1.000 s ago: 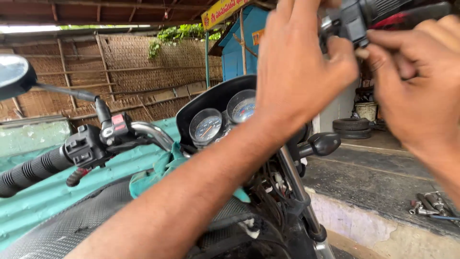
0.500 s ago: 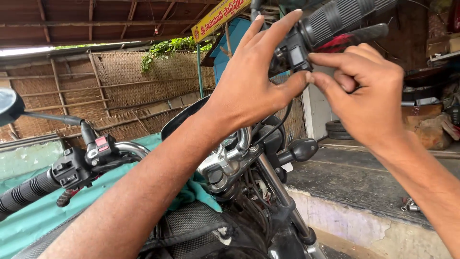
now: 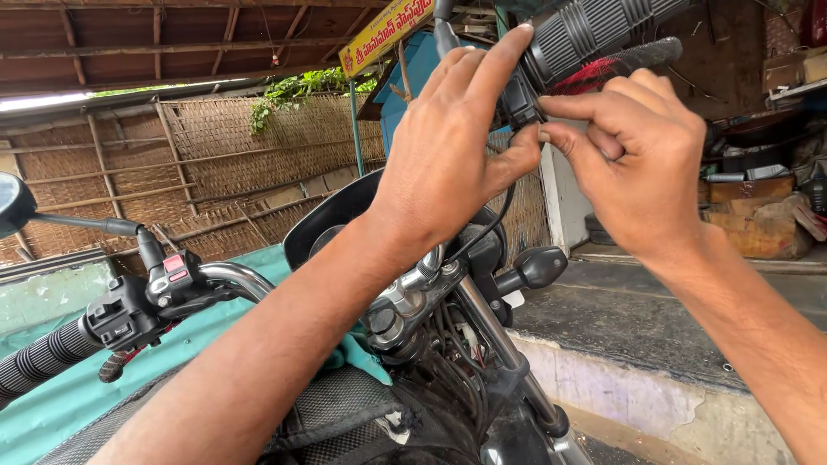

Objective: The person works on a motorcycle handlebar, manipulating the switch housing near the throttle grip and handling a cable below the handlebar. They then pick up a screwdriver from the step and use it on the switch assembly before reaching toward the front wheel area.

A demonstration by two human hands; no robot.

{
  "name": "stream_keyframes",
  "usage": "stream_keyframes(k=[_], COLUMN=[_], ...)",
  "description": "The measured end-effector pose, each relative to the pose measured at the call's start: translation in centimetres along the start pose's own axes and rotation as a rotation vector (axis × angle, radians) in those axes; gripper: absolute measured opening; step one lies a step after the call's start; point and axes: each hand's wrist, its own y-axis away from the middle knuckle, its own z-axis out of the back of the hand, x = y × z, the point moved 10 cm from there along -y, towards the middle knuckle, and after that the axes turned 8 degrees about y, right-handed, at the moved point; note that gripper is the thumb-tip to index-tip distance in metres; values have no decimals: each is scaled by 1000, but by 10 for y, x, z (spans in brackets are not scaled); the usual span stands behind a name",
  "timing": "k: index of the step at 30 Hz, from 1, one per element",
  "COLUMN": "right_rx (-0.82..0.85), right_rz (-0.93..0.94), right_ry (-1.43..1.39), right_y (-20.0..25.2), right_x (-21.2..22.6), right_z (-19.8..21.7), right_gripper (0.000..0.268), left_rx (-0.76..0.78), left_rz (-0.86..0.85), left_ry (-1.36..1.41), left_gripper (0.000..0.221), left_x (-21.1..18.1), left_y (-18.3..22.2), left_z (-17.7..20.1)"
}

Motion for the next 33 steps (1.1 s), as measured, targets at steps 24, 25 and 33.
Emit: stream_keyframes(k=[24,25,33], right_rx=[168,190,376], right_rz=[-292,-318,-447], right_ry=[-154,-154,-238], right_y=[137,143,149], right_x=[-41,-44,-64], right_z=[-1,-3,-6], right_gripper=[25,25,25], left_rx=[96,73,165], left_rz=[4,1,69], left_ry=[-49,-78,-38], left_gripper=[69,69,70], left_x=[-18,-19,-24], left_y=[-16,-15,-19], left_z=[-17,-17,-5])
